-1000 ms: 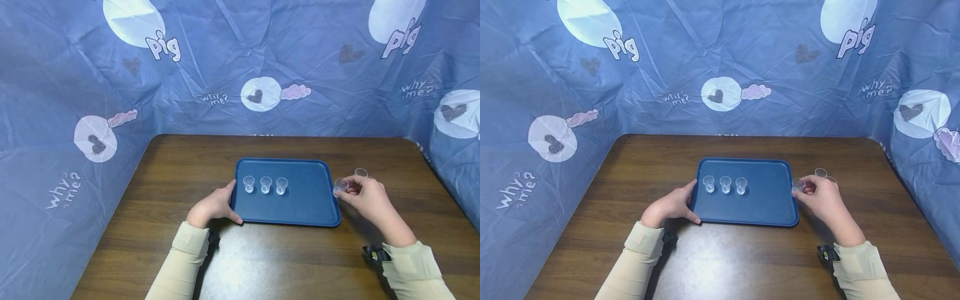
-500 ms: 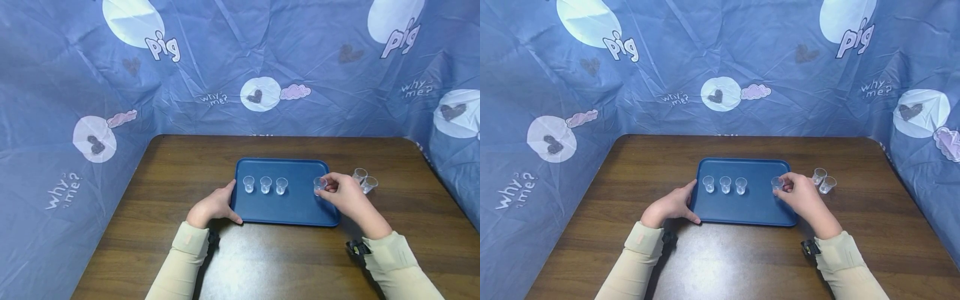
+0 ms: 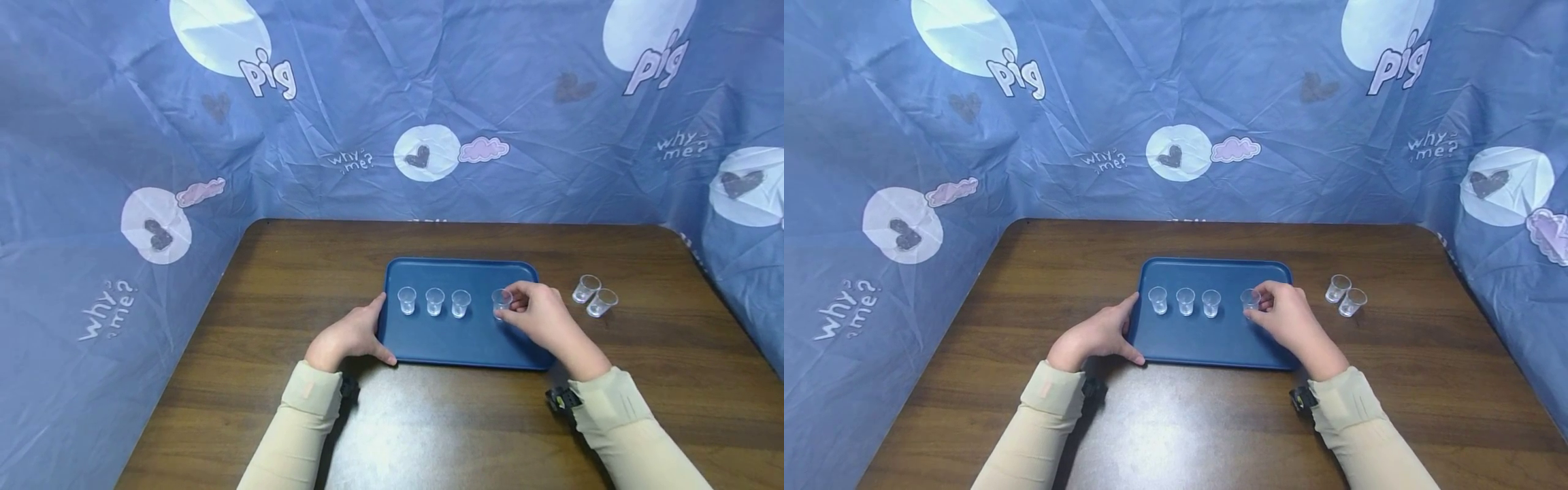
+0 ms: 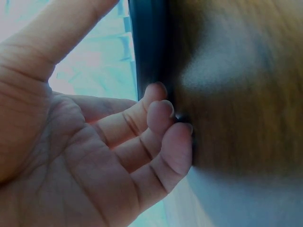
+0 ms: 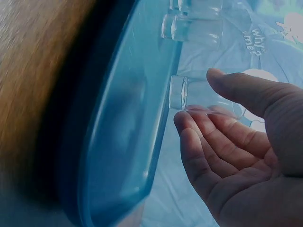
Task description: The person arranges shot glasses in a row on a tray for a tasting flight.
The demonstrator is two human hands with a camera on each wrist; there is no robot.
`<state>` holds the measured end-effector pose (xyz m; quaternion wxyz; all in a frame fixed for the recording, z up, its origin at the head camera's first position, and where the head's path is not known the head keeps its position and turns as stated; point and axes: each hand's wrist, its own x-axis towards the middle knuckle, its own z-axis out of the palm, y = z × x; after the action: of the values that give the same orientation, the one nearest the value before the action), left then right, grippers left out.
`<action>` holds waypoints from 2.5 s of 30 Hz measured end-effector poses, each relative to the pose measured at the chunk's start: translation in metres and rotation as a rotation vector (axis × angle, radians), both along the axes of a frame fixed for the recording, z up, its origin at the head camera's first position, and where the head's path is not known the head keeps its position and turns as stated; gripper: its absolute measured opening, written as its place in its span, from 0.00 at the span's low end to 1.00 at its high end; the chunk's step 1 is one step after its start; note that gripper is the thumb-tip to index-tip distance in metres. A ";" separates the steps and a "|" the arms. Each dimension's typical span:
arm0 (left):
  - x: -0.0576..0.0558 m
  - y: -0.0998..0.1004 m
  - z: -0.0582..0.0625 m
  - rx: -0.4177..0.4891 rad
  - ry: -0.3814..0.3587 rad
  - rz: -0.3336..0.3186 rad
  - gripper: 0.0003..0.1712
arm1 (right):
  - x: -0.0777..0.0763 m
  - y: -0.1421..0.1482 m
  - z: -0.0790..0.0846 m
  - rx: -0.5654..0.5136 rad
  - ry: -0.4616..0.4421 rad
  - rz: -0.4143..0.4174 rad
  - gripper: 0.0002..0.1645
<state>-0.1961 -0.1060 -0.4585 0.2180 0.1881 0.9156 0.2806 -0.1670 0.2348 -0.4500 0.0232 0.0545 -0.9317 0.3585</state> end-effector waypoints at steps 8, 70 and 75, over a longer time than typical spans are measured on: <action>0.000 0.000 0.001 -0.006 0.008 -0.003 0.77 | -0.005 -0.007 -0.008 0.006 0.005 -0.008 0.16; 0.001 -0.003 0.000 0.004 0.024 -0.014 0.77 | 0.002 0.007 0.001 -0.026 0.016 0.006 0.21; 0.000 -0.002 0.000 0.004 0.020 -0.009 0.77 | 0.007 0.016 0.005 -0.017 0.006 -0.016 0.21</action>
<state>-0.1959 -0.1081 -0.4582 0.2096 0.1957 0.9164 0.2794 -0.1604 0.2510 -0.4452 0.0292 0.0478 -0.9290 0.3658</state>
